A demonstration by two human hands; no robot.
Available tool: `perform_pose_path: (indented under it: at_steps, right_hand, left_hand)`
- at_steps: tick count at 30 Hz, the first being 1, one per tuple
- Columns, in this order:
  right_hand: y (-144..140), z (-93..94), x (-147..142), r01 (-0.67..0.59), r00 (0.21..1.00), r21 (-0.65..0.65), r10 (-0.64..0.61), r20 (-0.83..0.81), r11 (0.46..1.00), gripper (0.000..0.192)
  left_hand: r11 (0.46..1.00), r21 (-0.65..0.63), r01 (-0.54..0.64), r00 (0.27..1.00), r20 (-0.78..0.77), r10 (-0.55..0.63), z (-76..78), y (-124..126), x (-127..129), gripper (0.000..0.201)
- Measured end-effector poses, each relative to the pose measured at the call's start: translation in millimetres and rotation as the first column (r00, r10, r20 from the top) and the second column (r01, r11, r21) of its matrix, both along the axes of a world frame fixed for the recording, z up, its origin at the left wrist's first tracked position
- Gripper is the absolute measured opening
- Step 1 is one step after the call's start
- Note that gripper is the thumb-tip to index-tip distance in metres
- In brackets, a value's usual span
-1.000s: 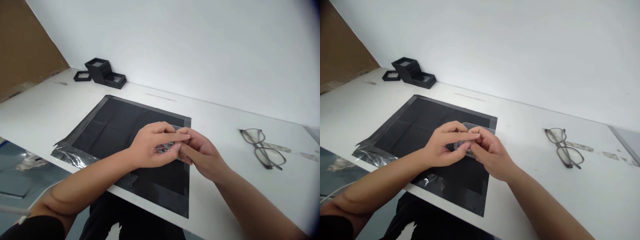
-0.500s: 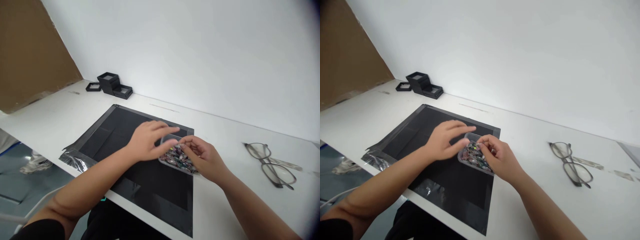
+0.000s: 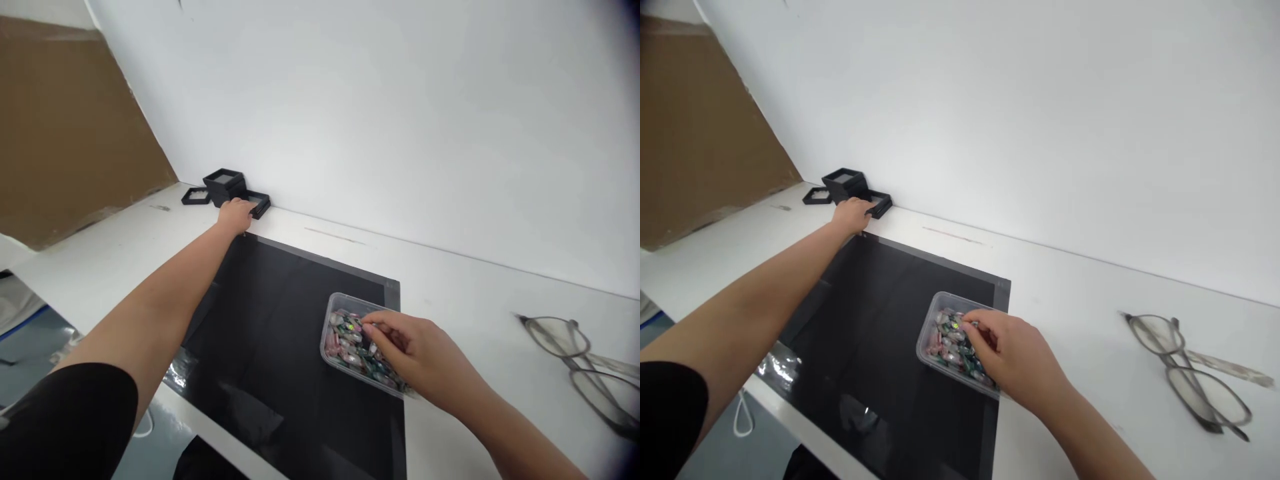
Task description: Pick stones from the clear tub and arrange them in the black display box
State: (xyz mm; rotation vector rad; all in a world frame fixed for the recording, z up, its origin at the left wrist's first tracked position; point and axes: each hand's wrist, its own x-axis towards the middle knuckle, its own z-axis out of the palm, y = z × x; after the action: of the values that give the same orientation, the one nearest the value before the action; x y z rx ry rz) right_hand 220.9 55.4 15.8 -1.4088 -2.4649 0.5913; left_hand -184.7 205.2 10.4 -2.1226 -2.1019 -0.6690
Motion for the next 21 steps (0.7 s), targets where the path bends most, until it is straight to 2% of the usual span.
perform_pose_path:
  at_steps: [3,6,8,10,13,16,17,19,20,21]
  right_hand:
    - [4.8,-3.9,4.3,0.059,0.988,0.022,-0.062,0.145,0.998,0.033]
    - [11.7,-6.8,10.7,0.181,0.941,-0.012,-0.170,0.293,0.983,0.035]
    - [18.5,-7.2,17.7,0.278,0.901,-0.041,-0.246,0.358,0.960,0.038]
    - [28.2,-7.1,28.2,0.360,0.865,-0.057,-0.310,0.394,0.931,0.043]
    - [47.2,-7.7,49.1,0.457,0.829,-0.049,-0.405,0.386,0.888,0.046]
    - [64.3,-5.6,68.9,0.543,0.790,0.068,-0.536,0.296,0.837,0.041]
    - [67.5,-3.1,73.0,0.571,0.786,0.084,-0.573,0.232,0.817,0.037]
    - [67.6,4.6,74.4,0.614,0.780,0.114,-0.623,0.061,0.781,0.034]
    - [64.1,9.7,71.2,0.613,0.789,0.112,-0.614,-0.035,0.782,0.034]
    - [58.0,15.4,65.3,0.591,0.805,0.106,-0.578,-0.133,0.800,0.035]
  left_hand:
    - [0.998,0.039,0.046,0.998,0.030,-0.047,-0.8,7.9,-5.1,0.017]
    - [0.993,0.074,0.089,0.991,0.093,-0.096,0.5,17.1,-4.2,0.007]
    - [0.987,0.112,0.118,0.978,0.158,-0.135,2.0,20.9,2.8,0.009]
    - [0.977,0.163,0.140,0.954,0.242,-0.177,4.2,20.9,17.2,0.016]
    - [0.959,0.234,0.160,0.886,0.395,-0.245,9.2,12.3,52.9,0.030]
    - [0.940,0.282,0.190,0.796,0.517,-0.316,18.5,-12.1,99.1,0.033]
    - [0.932,0.297,0.207,0.744,0.570,-0.347,22.9,-25.0,114.6,0.033]
    - [0.900,0.346,0.267,0.413,0.802,-0.431,33.1,-57.3,143.1,0.034]
    - [0.885,0.360,0.294,0.275,0.855,-0.439,38.5,-75.8,155.5,0.034]
    - [0.879,0.361,0.311,0.172,0.889,-0.425,43.8,-94.8,166.4,0.033]
